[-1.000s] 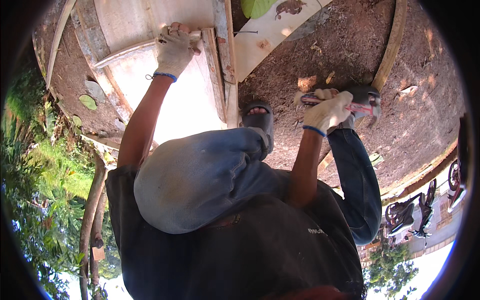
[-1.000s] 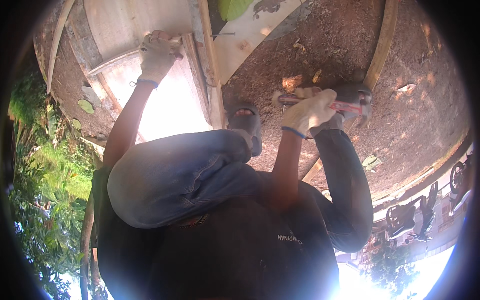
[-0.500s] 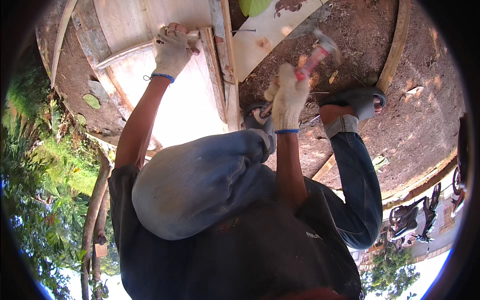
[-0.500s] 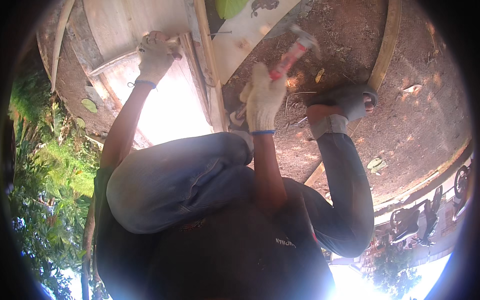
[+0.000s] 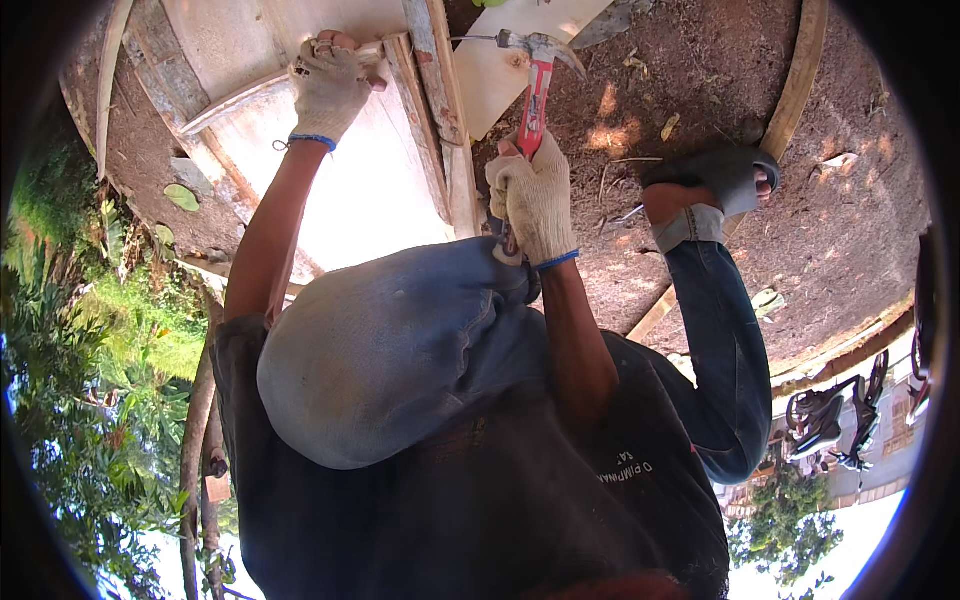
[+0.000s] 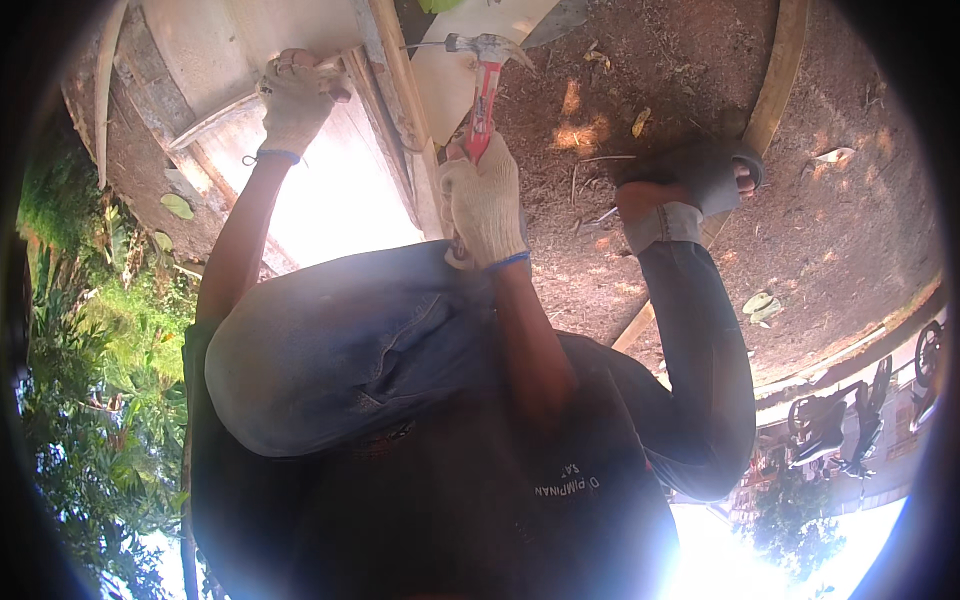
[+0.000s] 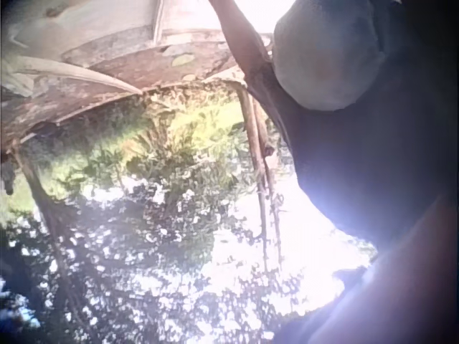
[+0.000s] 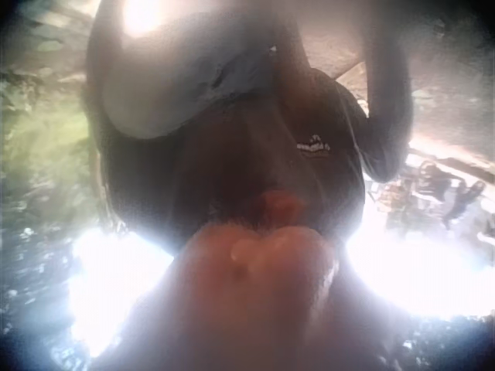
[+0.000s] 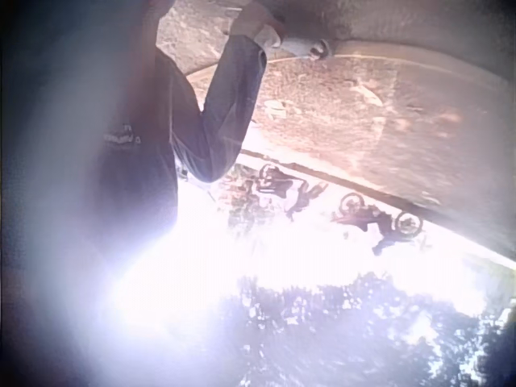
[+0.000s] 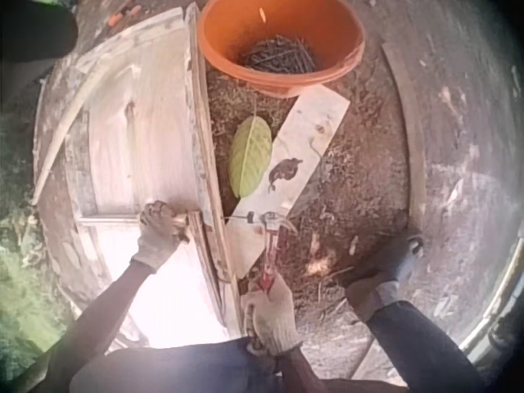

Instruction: The person hammers nails into a wooden frame using a hammer, then uses a hand saw to cut a wooden plank. The person wears gloves and sandals while working outdoors on a dirt surface.

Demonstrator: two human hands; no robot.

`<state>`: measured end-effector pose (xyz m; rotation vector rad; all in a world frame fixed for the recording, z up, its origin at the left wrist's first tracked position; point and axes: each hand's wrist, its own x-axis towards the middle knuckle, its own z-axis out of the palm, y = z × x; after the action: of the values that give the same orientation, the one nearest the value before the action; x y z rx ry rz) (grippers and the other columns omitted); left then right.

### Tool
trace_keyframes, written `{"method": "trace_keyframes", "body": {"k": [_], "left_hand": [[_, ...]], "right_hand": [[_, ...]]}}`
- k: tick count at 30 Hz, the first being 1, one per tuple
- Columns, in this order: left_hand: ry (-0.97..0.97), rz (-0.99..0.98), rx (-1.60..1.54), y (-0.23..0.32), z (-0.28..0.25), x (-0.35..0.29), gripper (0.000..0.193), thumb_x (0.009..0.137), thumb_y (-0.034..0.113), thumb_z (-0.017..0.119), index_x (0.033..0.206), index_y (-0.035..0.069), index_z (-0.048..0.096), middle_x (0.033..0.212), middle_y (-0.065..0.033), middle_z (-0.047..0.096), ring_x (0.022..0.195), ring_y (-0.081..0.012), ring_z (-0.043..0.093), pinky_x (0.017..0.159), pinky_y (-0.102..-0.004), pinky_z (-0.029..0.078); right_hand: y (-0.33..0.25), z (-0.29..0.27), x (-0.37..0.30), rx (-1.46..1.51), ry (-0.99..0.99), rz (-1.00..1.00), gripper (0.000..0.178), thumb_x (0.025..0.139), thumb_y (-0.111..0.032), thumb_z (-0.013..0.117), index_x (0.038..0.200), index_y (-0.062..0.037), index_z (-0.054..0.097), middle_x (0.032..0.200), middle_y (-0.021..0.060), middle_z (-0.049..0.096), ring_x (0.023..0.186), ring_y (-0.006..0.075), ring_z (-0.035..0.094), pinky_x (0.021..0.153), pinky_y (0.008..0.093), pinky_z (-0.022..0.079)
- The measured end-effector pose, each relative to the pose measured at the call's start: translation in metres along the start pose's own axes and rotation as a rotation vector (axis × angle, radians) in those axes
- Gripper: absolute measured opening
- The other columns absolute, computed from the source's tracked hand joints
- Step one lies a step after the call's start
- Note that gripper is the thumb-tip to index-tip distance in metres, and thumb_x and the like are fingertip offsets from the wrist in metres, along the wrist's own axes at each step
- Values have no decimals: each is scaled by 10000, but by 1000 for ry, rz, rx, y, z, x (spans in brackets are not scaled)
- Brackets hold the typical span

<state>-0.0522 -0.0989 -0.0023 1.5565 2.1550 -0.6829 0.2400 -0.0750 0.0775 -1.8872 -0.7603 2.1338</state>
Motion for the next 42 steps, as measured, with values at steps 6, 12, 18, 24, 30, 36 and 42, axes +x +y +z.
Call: {"method": "trace_keyframes", "body": {"k": [6,12,18,24,30,36,42], "left_hand": [[-11,-20,-81,-4,-5,0,719,782,498,837,1244,8,585,1392,-150,513,1363,-384,403,1112,-582,344],[71,92,-67,-13,12,19,754,792,564,802,1213,-27,598,1307,-148,561,1340,-389,411,1100,-573,334],[16,44,-112,-9,0,-3,759,798,552,805,1249,-13,572,1411,-183,476,1397,-400,357,1089,-569,369],[86,41,-65,-16,14,13,792,803,553,800,1303,-1,534,1386,-184,501,1367,-446,385,1110,-612,353],[24,38,-36,-9,8,6,820,789,538,817,1310,-4,489,1362,-192,488,1372,-468,356,1118,-591,382],[54,25,-7,-7,5,8,776,781,501,828,1290,-4,530,1353,-163,492,1320,-417,389,1097,-552,388],[83,87,-263,-22,13,23,799,787,532,815,1289,-20,527,1399,-184,436,1344,-416,340,1117,-586,344]], "right_hand": [[-89,-113,12,323,636,-118,133,933,-162,623,902,-125,500,626,-32,391,530,89,410,426,283,303],[-28,-11,0,423,522,-69,178,964,-157,660,923,-113,492,628,-44,415,483,77,395,413,277,309],[-70,-90,7,293,415,-94,184,909,-113,647,870,-108,468,617,-48,364,453,47,286,394,255,229],[-55,-28,1,537,622,128,224,974,-294,590,837,-162,471,626,-39,344,532,88,374,482,353,363],[-54,-58,7,190,375,51,187,926,-181,675,894,-98,511,640,-22,471,436,66,381,400,243,295],[-47,-59,13,769,758,-188,212,1028,-281,594,893,-145,504,660,-51,374,570,78,349,511,329,367],[-41,-31,0,380,199,127,157,981,-141,671,937,-108,524,678,-46,456,512,52,381,430,255,283]]}}
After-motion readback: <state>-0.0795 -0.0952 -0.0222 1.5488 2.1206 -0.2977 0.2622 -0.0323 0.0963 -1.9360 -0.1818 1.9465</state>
